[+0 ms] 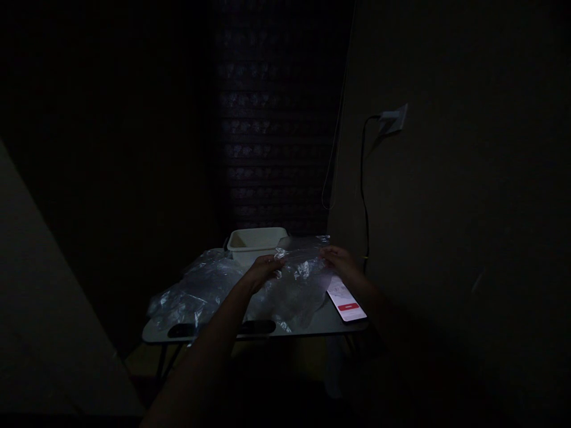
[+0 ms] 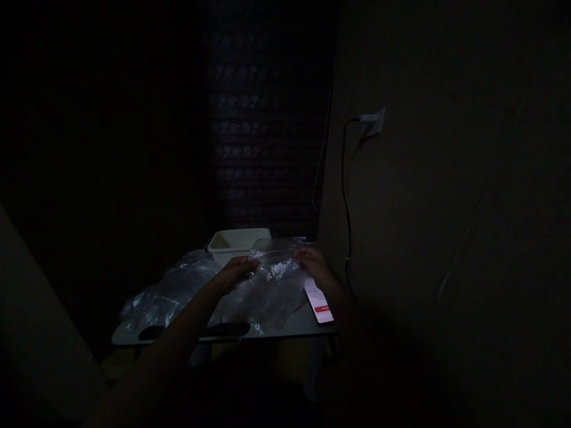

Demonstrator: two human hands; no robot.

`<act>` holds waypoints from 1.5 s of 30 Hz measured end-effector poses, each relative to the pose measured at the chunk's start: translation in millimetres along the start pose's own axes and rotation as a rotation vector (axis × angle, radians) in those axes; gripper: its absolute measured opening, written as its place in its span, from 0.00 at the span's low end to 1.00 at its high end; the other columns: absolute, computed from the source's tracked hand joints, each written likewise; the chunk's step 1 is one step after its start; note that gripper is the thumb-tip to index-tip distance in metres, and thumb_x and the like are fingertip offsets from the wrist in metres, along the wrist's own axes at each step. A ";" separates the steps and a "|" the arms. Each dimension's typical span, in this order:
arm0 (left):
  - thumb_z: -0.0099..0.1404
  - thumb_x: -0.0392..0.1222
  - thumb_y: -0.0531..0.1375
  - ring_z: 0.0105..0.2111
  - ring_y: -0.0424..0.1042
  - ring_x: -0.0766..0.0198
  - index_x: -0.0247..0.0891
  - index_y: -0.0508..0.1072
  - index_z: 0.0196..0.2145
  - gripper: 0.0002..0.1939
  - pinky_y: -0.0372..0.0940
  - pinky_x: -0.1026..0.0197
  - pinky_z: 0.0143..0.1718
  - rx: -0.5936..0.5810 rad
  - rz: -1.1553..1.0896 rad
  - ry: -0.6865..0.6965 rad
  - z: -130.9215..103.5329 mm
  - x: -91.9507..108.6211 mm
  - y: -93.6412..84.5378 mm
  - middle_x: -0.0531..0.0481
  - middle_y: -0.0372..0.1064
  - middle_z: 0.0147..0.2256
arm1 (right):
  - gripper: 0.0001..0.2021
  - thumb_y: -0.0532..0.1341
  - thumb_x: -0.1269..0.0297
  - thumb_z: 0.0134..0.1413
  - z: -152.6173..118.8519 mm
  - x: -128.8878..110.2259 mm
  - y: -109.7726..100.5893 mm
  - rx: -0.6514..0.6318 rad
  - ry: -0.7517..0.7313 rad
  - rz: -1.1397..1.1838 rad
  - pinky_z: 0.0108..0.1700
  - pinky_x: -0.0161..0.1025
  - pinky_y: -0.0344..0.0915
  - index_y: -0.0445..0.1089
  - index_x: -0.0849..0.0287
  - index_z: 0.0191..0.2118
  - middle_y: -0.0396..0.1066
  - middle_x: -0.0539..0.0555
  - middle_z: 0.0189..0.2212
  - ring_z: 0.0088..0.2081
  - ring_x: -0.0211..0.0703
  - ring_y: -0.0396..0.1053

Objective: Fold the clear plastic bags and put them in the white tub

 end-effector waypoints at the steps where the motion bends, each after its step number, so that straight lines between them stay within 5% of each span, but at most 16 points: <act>1: 0.42 0.42 0.59 0.17 0.59 0.76 0.32 0.66 0.21 0.11 0.53 0.70 0.19 0.024 0.017 0.007 1.1 -0.1 -4.5 0.55 0.60 0.18 | 0.11 0.57 0.58 0.31 -0.5 1.5 -1.5 0.004 0.006 -0.023 0.18 0.29 0.51 0.63 0.61 0.22 0.64 0.47 0.17 0.16 0.29 0.56; 10: 0.42 0.45 0.58 0.17 0.62 0.72 0.30 0.65 0.25 0.14 0.56 0.68 0.18 0.130 0.021 0.060 0.6 2.7 -22.3 0.53 0.62 0.20 | 0.09 0.59 0.62 0.30 -15.3 18.5 7.7 -0.362 0.223 -0.100 0.18 0.29 0.47 0.64 0.63 0.19 0.59 0.45 0.14 0.16 0.27 0.53; 18: 0.43 0.44 0.58 0.17 0.63 0.70 0.30 0.64 0.25 0.14 0.57 0.68 0.17 0.096 0.015 0.008 -2.6 0.9 -24.4 0.51 0.64 0.21 | 0.10 0.59 0.62 0.30 -9.3 25.1 6.6 -0.340 0.190 -0.079 0.24 0.30 0.51 0.66 0.62 0.23 0.63 0.48 0.19 0.22 0.31 0.59; 25: 0.43 0.42 0.58 0.16 0.62 0.72 0.31 0.65 0.21 0.11 0.57 0.68 0.18 0.094 0.018 -0.029 -2.2 -5.3 -29.4 0.52 0.64 0.19 | 0.10 0.57 0.60 0.34 -2.2 28.4 3.4 -0.310 0.103 -0.122 0.20 0.30 0.48 0.62 0.63 0.16 0.59 0.45 0.13 0.16 0.29 0.54; 32: 0.42 0.35 0.59 0.18 0.64 0.70 0.31 0.65 0.28 0.12 0.59 0.66 0.21 -0.008 -0.005 -0.075 -0.1 -14.8 -22.5 0.52 0.64 0.20 | 0.12 0.56 0.58 0.34 1.4 22.9 5.3 -0.191 0.051 -0.145 0.21 0.31 0.50 0.61 0.63 0.15 0.57 0.45 0.12 0.17 0.29 0.54; 38: 0.46 0.35 0.57 0.19 0.65 0.69 0.31 0.64 0.32 0.12 0.60 0.65 0.23 0.076 -0.075 -0.052 -1.3 -9.8 -29.6 0.51 0.64 0.22 | 0.10 0.58 0.60 0.31 -8.1 20.7 13.9 -0.334 0.092 -0.135 0.23 0.31 0.52 0.62 0.63 0.17 0.59 0.46 0.14 0.19 0.31 0.56; 45: 0.38 0.25 0.61 0.26 0.65 0.68 0.40 0.48 0.48 0.40 0.61 0.58 0.31 -0.109 -0.125 -0.106 -10.4 -16.3 -7.3 0.50 0.62 0.29 | 0.10 0.56 0.58 0.33 -5.3 20.3 14.4 -0.211 0.124 -0.083 0.17 0.30 0.49 0.59 0.61 0.17 0.53 0.43 0.10 0.14 0.28 0.51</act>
Point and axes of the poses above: each hand's wrist, its own z-axis towards the middle knuckle, its own y-axis out of the palm, x = y × z, the point moved 6 cm from there along z, towards the middle knuckle
